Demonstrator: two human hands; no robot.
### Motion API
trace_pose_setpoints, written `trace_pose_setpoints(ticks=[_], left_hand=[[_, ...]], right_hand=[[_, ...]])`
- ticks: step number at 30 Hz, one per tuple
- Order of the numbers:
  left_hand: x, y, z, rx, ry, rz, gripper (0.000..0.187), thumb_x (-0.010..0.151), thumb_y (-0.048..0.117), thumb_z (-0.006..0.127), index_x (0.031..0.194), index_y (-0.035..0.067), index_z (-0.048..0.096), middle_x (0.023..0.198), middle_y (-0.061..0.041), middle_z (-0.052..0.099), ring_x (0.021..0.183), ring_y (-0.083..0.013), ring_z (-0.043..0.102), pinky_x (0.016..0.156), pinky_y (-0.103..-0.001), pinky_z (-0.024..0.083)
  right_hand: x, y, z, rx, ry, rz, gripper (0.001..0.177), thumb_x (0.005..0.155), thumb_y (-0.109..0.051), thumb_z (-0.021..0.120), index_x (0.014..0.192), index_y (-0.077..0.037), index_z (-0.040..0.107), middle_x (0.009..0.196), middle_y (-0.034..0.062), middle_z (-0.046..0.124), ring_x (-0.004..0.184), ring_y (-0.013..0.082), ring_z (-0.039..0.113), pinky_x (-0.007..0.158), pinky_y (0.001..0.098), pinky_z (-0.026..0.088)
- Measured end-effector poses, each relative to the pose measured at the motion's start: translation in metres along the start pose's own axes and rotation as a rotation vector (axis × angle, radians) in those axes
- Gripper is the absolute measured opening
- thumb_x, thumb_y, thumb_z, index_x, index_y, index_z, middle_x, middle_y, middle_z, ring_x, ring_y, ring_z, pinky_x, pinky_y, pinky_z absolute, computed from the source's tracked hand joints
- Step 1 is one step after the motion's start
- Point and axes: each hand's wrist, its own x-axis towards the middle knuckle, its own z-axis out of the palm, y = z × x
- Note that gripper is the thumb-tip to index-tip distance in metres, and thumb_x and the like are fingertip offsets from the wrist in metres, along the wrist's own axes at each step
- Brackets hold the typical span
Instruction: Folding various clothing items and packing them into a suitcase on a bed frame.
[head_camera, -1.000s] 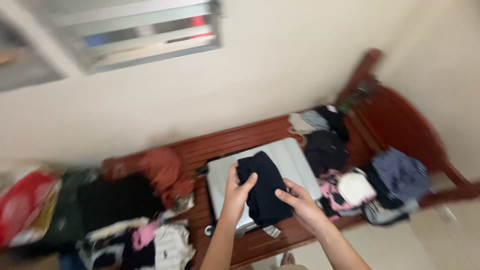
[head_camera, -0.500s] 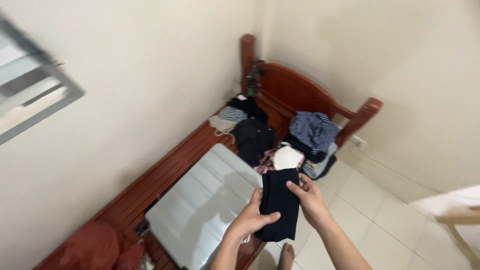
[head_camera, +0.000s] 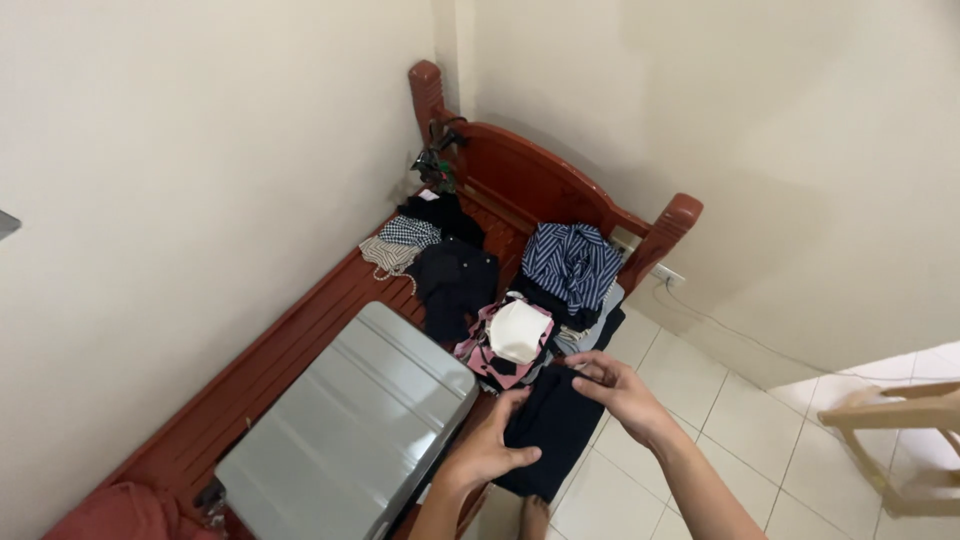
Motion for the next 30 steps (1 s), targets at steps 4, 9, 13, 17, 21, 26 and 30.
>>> trace_pose_setpoints(ticks=[4,9,13,17,21,26,30], left_hand=[[0.031,-0.024,-0.001,-0.041,0.183,-0.052,0.076,0.08,0.011,0.083,0.144,0.014,0.042,0.142,-0.014,0.055,0.137,-0.0258,0.05,0.112,-0.037,0.041],[0.046,-0.012,-0.007,0.029,0.365,-0.013,0.064,0.08,0.011,0.081,0.135,0.013,0.049,0.136,-0.011,0.06,0.13,-0.0242,0.053,0.105,-0.039,0.044],[0.069,-0.045,-0.016,0.12,0.352,0.108,0.047,0.083,0.006,0.075,0.121,0.011,0.048,0.113,-0.015,0.061,0.111,-0.0315,0.062,0.099,-0.04,0.049],[0.088,-0.064,-0.019,0.358,0.311,0.194,0.018,0.092,-0.001,0.066,0.104,0.011,0.06,0.118,-0.016,0.054,0.115,-0.0363,0.058,0.095,-0.042,0.048],[0.127,-0.085,-0.029,0.349,0.281,0.185,0.026,0.092,-0.004,0.061,0.11,0.014,0.064,0.12,-0.017,0.053,0.113,-0.0387,0.058,0.097,-0.043,0.05],[0.168,-0.07,-0.053,0.384,0.271,-0.017,0.031,0.096,0.001,0.059,0.121,0.019,0.058,0.13,-0.014,0.05,0.116,-0.0403,0.057,0.09,-0.048,0.05],[0.226,-0.126,-0.073,0.342,0.316,0.03,0.034,0.096,0.003,0.06,0.125,0.02,0.057,0.128,-0.016,0.051,0.11,-0.041,0.06,0.087,-0.046,0.054]], right_hand=[[0.027,0.001,-0.019,-0.129,-0.059,-0.248,0.024,0.095,-0.006,0.063,0.119,-0.007,0.066,0.103,0.0006,0.068,0.099,0.01,0.06,0.09,0.0277,0.048],[0.069,0.02,-0.034,-0.264,-0.065,-0.326,0.013,0.098,-0.005,0.059,0.111,-0.007,0.061,0.097,-0.001,0.063,0.093,0.0097,0.056,0.083,0.0274,0.047],[0.123,0.076,-0.057,-0.298,-0.113,-0.433,0.009,0.096,0.002,0.057,0.1,-0.005,0.062,0.093,0.0022,0.057,0.091,0.0145,0.054,0.082,0.0293,0.046],[0.129,0.08,-0.049,-0.463,-0.098,-0.518,0.032,0.083,0.013,0.051,0.09,-0.006,0.076,0.103,0.0064,0.06,0.098,0.0218,0.06,0.088,0.0323,0.048],[0.154,0.071,-0.038,-0.536,-0.023,-0.398,0.038,0.085,0.013,0.049,0.099,-0.01,0.076,0.104,0.0077,0.058,0.096,0.0239,0.059,0.087,0.0336,0.048],[0.217,0.087,-0.047,-0.618,0.03,-0.48,0.036,0.09,0.012,0.049,0.104,-0.01,0.073,0.101,0.0116,0.057,0.1,0.028,0.058,0.093,0.0361,0.047],[0.269,0.086,-0.043,-0.62,0.033,-0.467,0.036,0.089,0.012,0.05,0.105,-0.01,0.073,0.106,0.0108,0.059,0.103,0.0286,0.059,0.094,0.0373,0.047]])
